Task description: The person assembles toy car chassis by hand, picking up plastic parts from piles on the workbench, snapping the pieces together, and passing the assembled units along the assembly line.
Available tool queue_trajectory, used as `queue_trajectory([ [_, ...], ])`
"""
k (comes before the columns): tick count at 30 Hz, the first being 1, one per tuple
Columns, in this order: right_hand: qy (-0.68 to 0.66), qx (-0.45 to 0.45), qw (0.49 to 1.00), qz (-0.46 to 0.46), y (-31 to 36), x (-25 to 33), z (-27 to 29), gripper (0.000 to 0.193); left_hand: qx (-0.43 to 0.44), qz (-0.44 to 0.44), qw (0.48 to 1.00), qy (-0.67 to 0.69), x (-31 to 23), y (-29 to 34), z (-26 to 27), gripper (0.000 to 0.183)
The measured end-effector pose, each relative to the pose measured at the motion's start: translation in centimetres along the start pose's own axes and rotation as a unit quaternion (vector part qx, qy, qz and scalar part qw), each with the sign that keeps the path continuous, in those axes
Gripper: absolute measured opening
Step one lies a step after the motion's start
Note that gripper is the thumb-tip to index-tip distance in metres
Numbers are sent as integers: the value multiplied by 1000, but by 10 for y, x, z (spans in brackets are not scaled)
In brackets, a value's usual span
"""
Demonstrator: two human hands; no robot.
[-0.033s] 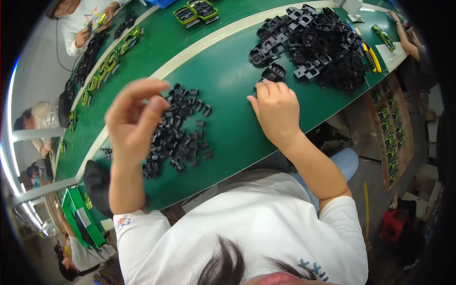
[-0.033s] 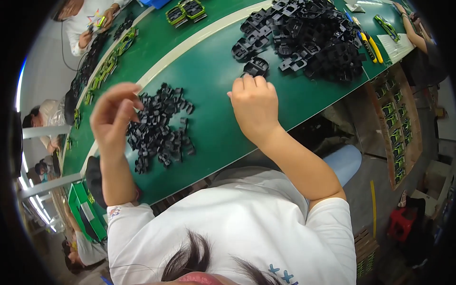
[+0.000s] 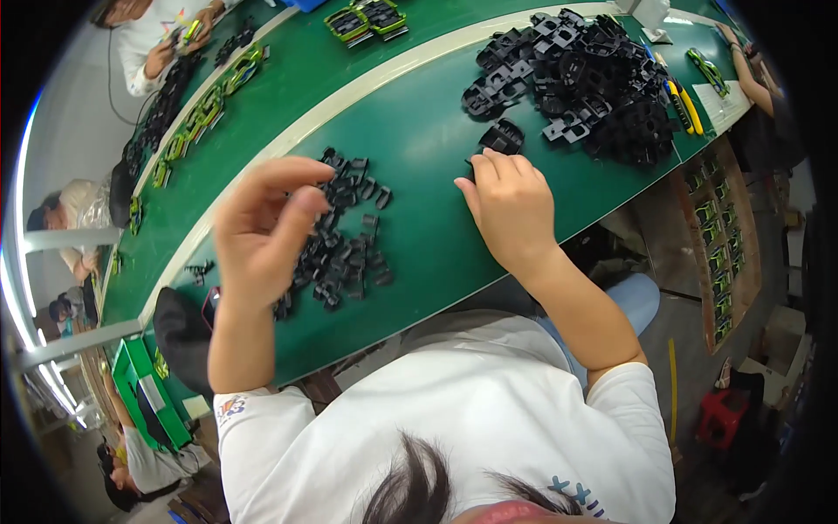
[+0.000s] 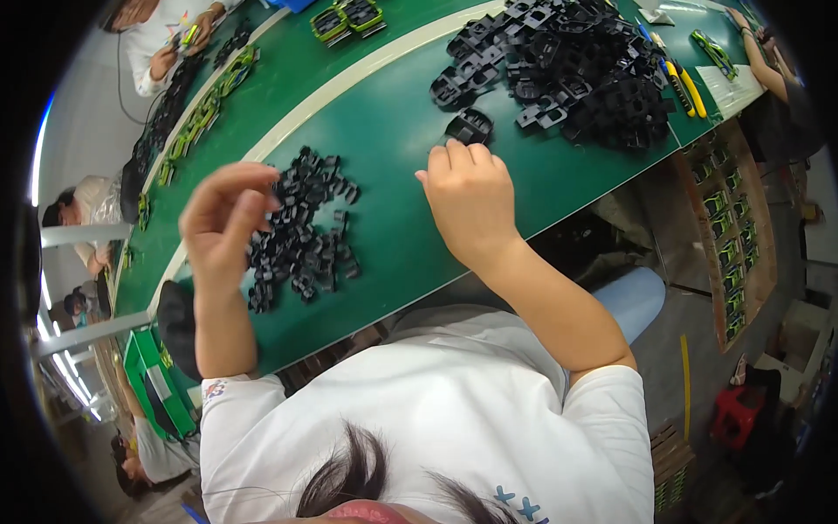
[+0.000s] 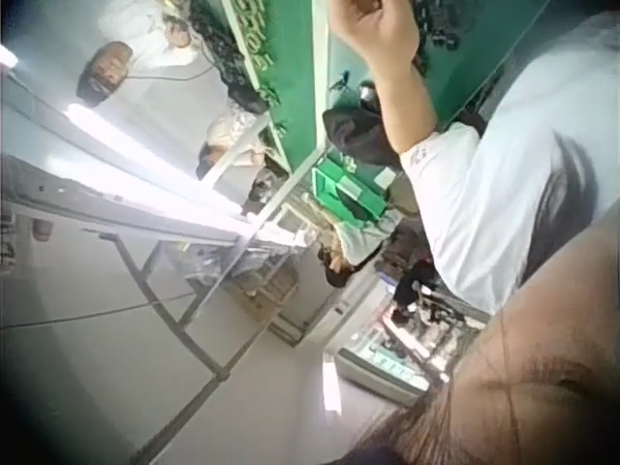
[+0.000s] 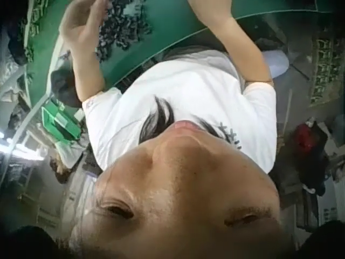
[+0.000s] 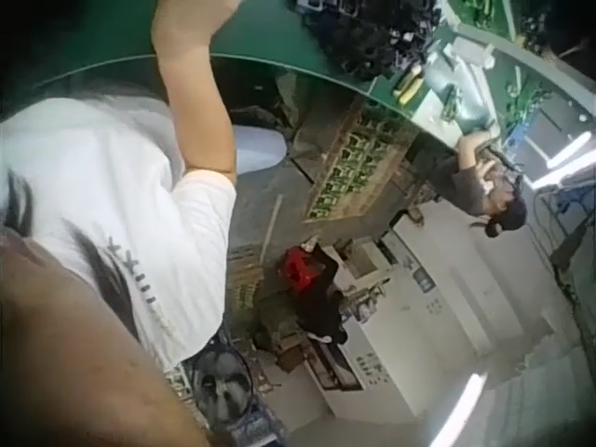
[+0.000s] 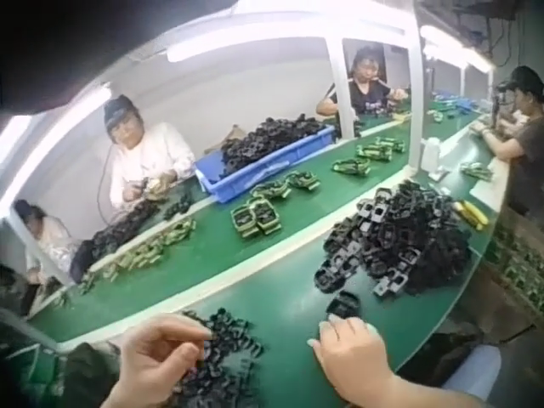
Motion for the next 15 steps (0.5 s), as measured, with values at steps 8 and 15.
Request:
queue_trajectory([
  [8,-635,96,718,-269,19,1,17,30,-63,82,991,89,44,39,-51,27],
  [15,-568,48,770,-286,29,32,3,17,-204,101,957,179,61,37,-5,25],
])
Point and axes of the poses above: each hand's wrist, its own y-axis away from the middle knuckle, its own z-axis out of the back of the hand, x = y × z, the point moved 3 cm from there along -y, towards the middle knuckle, and after that the axes turned 3 degrees about y, right-handed, at the moved point
